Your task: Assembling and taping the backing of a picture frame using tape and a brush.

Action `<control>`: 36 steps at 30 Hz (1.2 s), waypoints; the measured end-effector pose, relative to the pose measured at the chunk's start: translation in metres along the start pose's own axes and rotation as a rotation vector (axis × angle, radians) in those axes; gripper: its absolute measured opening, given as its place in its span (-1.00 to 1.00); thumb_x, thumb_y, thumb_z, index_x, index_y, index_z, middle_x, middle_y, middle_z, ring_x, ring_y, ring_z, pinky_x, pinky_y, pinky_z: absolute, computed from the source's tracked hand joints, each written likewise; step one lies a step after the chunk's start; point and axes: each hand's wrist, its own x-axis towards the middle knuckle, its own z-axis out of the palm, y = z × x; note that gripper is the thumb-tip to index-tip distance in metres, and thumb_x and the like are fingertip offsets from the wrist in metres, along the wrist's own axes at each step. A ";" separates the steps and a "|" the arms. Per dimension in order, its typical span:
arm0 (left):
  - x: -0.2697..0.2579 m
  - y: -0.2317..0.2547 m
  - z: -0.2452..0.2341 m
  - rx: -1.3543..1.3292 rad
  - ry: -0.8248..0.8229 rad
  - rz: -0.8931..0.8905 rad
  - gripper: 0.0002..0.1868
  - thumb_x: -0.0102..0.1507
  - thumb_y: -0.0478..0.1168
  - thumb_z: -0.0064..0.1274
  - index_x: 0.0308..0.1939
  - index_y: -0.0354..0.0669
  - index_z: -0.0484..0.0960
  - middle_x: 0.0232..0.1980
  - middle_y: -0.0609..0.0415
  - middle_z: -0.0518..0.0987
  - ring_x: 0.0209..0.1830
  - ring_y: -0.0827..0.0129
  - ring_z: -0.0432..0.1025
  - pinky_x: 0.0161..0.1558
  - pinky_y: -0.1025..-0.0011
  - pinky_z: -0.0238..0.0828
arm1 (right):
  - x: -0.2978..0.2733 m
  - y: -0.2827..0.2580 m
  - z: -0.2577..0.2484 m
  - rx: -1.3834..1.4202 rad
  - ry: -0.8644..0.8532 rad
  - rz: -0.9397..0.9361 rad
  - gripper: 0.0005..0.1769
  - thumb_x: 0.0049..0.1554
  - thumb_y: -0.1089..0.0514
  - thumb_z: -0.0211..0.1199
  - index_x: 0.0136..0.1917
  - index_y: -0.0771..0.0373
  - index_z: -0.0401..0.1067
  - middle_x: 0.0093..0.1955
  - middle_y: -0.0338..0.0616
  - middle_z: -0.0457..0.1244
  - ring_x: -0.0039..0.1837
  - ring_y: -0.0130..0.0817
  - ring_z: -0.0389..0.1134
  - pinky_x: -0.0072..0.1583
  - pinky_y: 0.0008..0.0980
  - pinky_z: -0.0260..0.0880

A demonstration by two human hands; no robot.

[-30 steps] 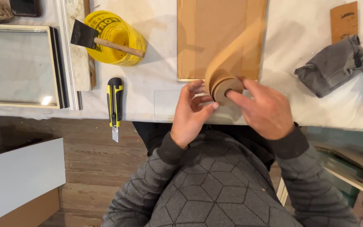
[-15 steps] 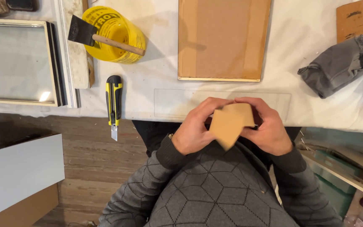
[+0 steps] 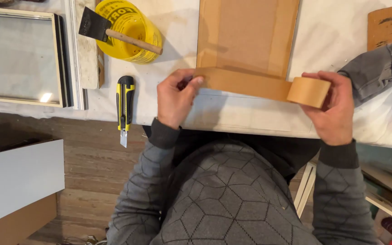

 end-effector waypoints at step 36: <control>0.020 0.009 -0.011 0.456 -0.063 0.349 -0.71 0.20 -0.38 0.27 -0.03 -0.13 0.57 -0.27 0.12 0.51 -0.37 0.42 0.49 -0.27 0.45 0.49 | 0.026 0.048 -0.021 0.000 0.012 -0.015 -0.44 0.27 0.53 0.28 0.45 0.35 0.19 0.40 0.03 0.31 0.39 -0.33 0.32 0.50 -0.32 0.39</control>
